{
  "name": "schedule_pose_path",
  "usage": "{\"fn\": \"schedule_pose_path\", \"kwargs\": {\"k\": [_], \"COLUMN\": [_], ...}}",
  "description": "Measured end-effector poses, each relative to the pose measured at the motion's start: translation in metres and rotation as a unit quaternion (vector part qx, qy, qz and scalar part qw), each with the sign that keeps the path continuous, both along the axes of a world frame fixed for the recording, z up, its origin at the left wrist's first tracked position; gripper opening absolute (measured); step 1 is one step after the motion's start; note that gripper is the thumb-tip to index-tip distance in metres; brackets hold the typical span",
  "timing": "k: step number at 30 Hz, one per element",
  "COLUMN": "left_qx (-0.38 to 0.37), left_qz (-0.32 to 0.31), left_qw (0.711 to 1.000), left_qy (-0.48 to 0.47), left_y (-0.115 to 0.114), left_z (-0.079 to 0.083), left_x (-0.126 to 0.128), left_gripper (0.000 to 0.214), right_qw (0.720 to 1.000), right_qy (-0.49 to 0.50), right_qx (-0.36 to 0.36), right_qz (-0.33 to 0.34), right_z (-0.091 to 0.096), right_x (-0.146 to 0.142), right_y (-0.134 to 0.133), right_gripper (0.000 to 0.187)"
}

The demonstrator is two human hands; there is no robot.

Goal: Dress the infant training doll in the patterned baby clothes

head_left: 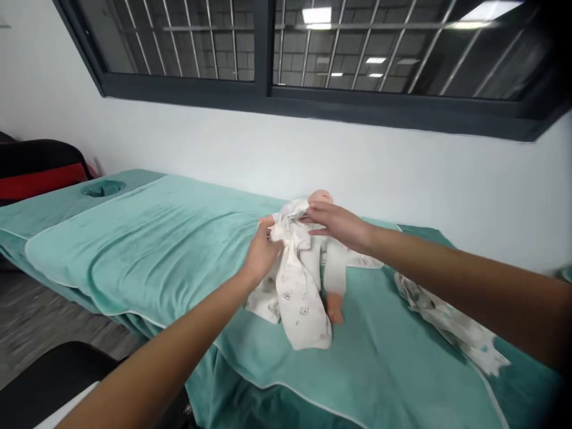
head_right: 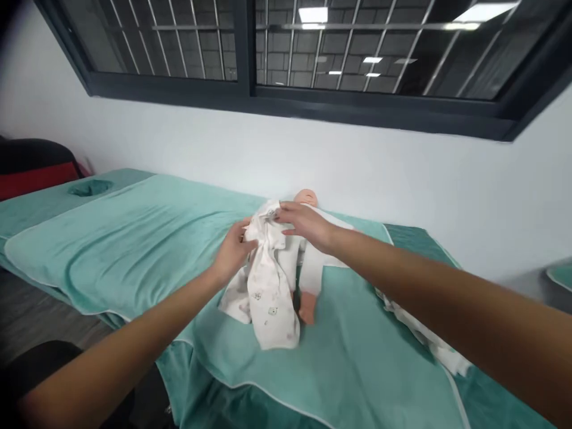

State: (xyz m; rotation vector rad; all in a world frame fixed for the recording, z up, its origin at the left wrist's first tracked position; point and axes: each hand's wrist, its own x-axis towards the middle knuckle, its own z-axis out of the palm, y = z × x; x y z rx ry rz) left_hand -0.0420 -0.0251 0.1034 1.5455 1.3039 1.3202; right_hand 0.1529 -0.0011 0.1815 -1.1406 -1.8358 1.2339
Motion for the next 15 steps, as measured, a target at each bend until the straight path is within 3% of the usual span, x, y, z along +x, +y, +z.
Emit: {"fn": "schedule_pose_path", "kwargs": {"k": [2, 3, 5, 6, 8, 10, 12, 15], "left_qx": [0.034, 0.056, 0.044, -0.006, -0.116, -0.192, -0.229, -0.244], "left_qz": [0.085, 0.090, 0.031, -0.007, -0.040, -0.055, -0.092, -0.150], "left_qw": [0.993, 0.991, 0.997, 0.999, 0.992, 0.974, 0.952, 0.930], "left_qy": [0.068, 0.087, 0.063, 0.032, -0.029, -0.105, -0.180, -0.230], "left_y": [0.014, 0.018, 0.026, 0.030, 0.040, 0.050, 0.060, 0.072], "left_z": [-0.023, -0.030, -0.038, -0.040, -0.043, -0.046, -0.049, -0.052], "left_x": [0.003, 0.008, 0.026, 0.037, 0.059, 0.075, 0.083, 0.087], "left_gripper": [0.047, 0.045, 0.039, 0.035, 0.035, 0.044, 0.054, 0.067], "right_qw": [0.989, 0.976, 0.941, 0.925, 0.905, 0.909, 0.918, 0.920], "right_qy": [-0.115, -0.165, -0.239, -0.264, -0.292, -0.289, -0.283, -0.286], "right_qx": [0.057, 0.098, 0.158, 0.163, 0.120, 0.042, -0.026, -0.063], "right_qz": [-0.067, -0.105, -0.180, -0.219, -0.284, -0.297, -0.276, -0.262], "right_z": [-0.032, -0.046, -0.067, -0.074, -0.086, -0.093, -0.098, -0.102], "right_x": [0.004, 0.009, 0.027, 0.039, 0.064, 0.088, 0.103, 0.109], "right_y": [0.035, 0.052, 0.086, 0.103, 0.133, 0.158, 0.177, 0.196], "right_gripper": [0.051, 0.058, 0.071, 0.078, 0.094, 0.106, 0.111, 0.108]}}
